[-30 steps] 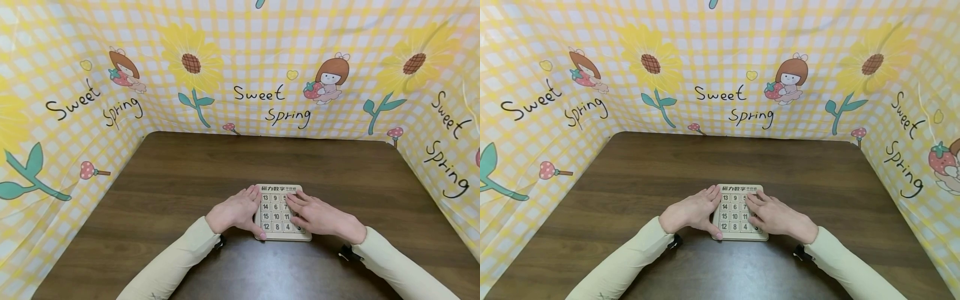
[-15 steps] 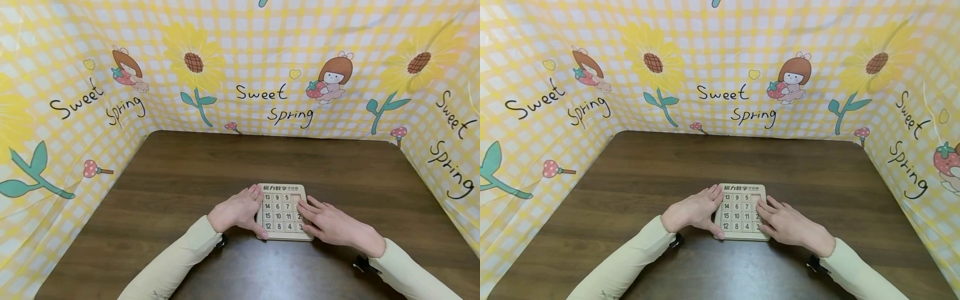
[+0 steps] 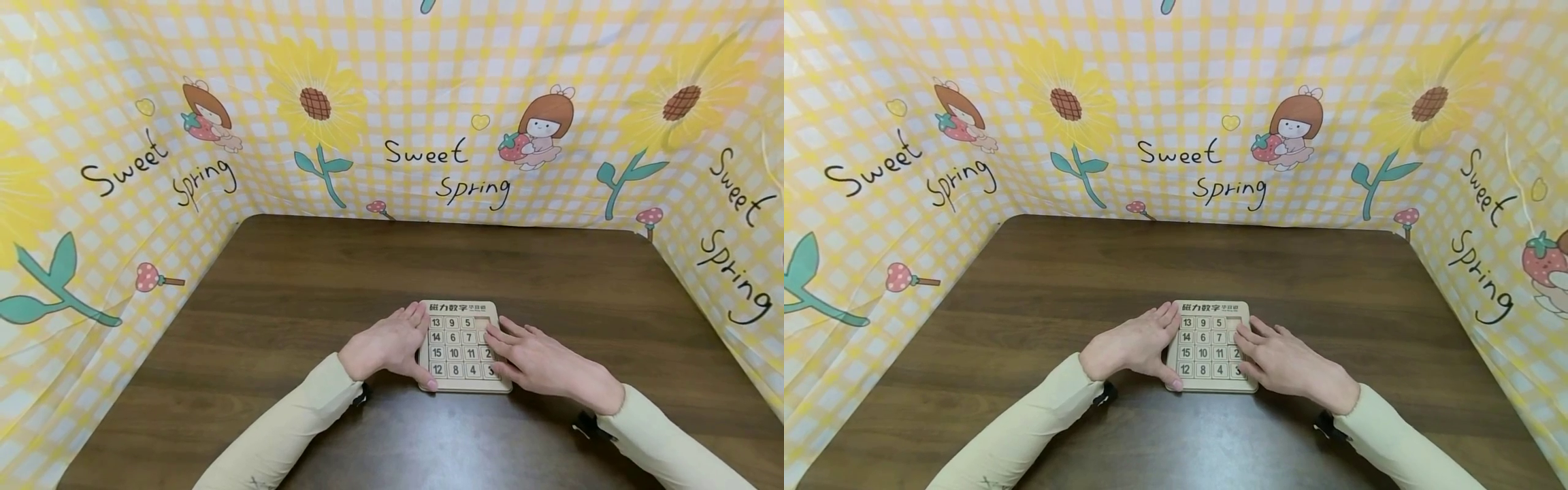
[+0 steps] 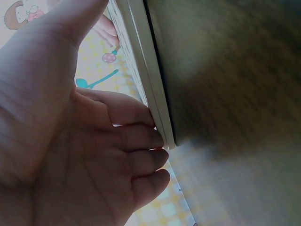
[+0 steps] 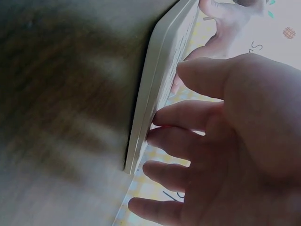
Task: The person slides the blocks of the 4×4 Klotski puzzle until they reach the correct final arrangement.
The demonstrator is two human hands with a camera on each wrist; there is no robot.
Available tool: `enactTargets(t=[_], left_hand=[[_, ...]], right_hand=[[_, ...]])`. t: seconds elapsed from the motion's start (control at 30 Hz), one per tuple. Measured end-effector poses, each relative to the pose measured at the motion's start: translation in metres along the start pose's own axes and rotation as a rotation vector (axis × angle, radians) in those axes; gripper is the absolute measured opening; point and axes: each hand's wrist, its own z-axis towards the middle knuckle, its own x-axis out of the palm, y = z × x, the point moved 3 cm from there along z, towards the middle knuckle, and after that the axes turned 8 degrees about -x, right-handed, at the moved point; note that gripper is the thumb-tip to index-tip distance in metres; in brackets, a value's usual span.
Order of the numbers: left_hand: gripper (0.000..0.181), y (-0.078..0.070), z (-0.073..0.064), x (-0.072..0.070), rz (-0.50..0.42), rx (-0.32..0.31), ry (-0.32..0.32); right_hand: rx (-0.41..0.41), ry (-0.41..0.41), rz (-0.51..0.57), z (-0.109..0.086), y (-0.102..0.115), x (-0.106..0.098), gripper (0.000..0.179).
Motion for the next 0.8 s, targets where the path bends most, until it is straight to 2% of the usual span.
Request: enactTargets(t=[0.17,0.27,0.5,0.8], left_hand=[[0.125,-0.0002,0.0009,0.0009,-0.003,-0.007,0.013],[0.125,0.0001,0.0013,0.0010,-0.005,-0.006,0.015],[0.126,-0.0005,0.0008,-0.0003,-0.017,-0.002,0.016],[0.127,-0.0007,0.0021,0.0002,-0.010,-0.007,0.017]], right_hand=[[-0.012,-0.008,-0.048,0.0003,0.0041,-0.0005,0.054],[0.009,-0.002,-0.065,0.0002,0.0065,-0.0005,0.056],[0.087,0.055,-0.026,0.0021,0.0071,0.0019,0.065],[0.113,0.090,0.031,0.0054,-0.0015,0.0057,0.070]])
